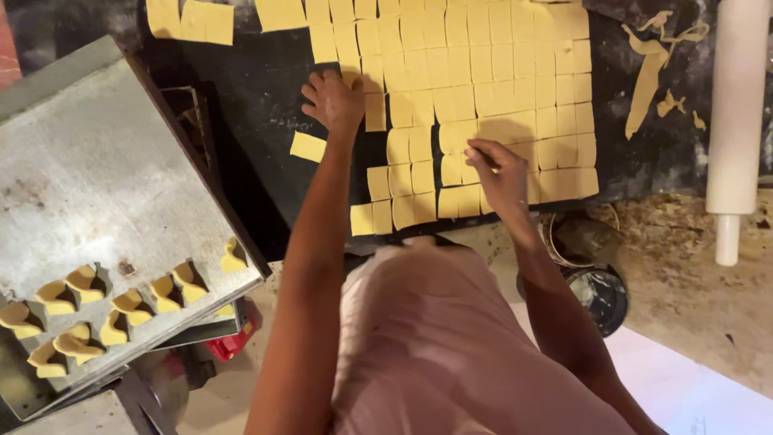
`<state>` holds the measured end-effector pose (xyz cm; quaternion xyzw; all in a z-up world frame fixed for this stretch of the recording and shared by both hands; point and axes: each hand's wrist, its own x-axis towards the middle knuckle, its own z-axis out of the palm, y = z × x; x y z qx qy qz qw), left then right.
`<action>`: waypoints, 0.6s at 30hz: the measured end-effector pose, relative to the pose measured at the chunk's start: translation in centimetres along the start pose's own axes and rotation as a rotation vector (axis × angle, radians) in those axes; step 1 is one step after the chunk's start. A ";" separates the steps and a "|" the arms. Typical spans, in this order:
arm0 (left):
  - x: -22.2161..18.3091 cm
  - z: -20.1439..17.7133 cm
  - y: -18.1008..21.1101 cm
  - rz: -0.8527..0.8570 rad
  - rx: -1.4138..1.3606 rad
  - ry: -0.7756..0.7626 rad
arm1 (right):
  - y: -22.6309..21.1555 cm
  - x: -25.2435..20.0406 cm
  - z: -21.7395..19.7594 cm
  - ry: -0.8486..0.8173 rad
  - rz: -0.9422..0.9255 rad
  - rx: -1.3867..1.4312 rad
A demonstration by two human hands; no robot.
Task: The person picks up square-cut pieces of dough from a work surface, folds them into decorative shapes by hand, and arranges them onto a metal baking tray.
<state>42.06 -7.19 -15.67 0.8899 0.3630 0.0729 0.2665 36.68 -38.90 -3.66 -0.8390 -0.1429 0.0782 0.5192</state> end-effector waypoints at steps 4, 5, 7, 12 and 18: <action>0.4 2.7 1.8 -0.175 -0.152 0.142 | -0.2 0.1 -3.3 0.001 0.043 -0.028; 0.2 2.9 2.1 -0.123 -0.318 0.158 | -0.5 0.5 -3.8 0.001 0.039 -0.052; -0.1 2.0 2.4 -0.024 -0.653 0.243 | -1.4 1.8 -3.9 -0.042 -0.062 -0.066; -5.3 -8.2 1.4 0.001 -1.369 -0.085 | -7.1 6.9 0.3 -0.322 -0.690 -0.378; -14.5 -22.4 -2.4 0.047 -1.537 -0.287 | -15.8 10.5 9.5 -0.534 -1.479 -0.334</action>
